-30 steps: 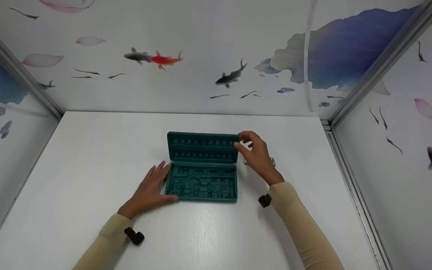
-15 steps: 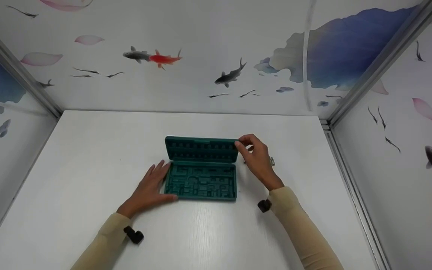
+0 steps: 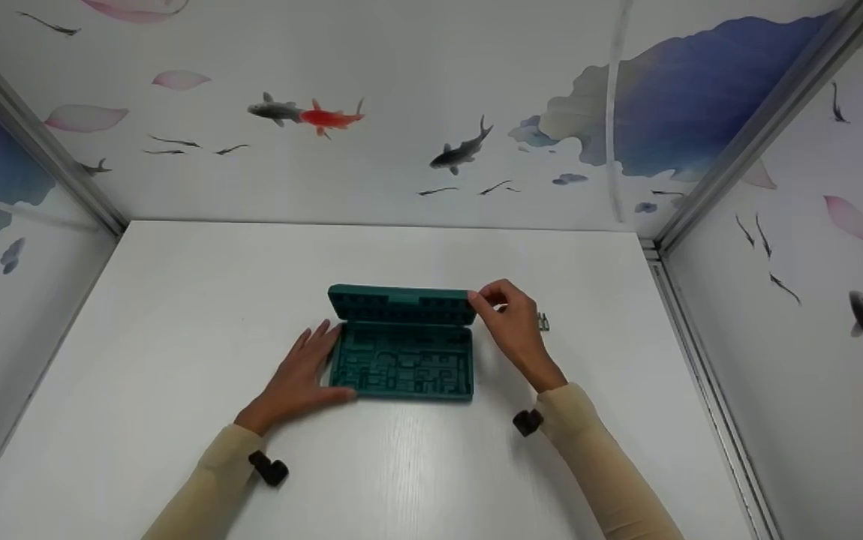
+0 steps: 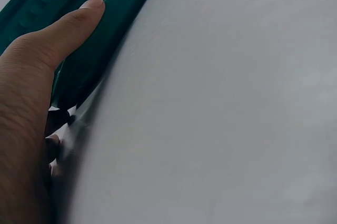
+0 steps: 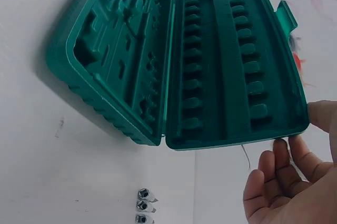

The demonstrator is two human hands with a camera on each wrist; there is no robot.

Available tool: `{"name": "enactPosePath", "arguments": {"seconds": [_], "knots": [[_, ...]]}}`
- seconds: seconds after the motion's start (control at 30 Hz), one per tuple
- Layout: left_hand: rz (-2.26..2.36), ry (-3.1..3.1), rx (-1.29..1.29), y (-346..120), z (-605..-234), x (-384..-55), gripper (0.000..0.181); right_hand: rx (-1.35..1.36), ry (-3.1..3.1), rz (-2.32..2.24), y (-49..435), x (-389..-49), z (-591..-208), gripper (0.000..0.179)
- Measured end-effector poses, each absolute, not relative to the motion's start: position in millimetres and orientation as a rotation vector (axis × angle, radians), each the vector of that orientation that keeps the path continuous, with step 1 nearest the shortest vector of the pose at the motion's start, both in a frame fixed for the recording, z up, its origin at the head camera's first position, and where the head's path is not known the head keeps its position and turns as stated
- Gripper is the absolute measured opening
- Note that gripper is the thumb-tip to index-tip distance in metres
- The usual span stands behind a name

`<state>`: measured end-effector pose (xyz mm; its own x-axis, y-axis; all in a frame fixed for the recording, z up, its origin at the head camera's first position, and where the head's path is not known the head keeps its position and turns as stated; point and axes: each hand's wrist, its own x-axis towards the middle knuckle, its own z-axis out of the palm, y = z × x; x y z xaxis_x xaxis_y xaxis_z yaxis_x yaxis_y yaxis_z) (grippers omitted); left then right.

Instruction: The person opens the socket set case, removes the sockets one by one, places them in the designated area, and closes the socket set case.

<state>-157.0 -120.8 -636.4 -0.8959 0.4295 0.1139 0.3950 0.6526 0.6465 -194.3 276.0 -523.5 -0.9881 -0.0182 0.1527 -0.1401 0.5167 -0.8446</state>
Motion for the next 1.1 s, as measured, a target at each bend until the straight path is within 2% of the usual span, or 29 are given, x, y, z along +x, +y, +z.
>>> {"name": "enactPosePath", "arguments": {"seconds": [0.37,0.63,1.1], "knots": [[1.083,2.806,0.692,-121,-637,-156,0.124,0.134,-2.821,1.467,282,-176,-522,0.05],[1.212,2.713,0.658,-117,-634,-146,0.118,0.118,-2.865,1.507,288,-167,-525,0.061],[1.463,2.596,0.649,-114,-623,-132,0.094,0.194,-2.867,1.49,292,-157,-531,0.054]]}}
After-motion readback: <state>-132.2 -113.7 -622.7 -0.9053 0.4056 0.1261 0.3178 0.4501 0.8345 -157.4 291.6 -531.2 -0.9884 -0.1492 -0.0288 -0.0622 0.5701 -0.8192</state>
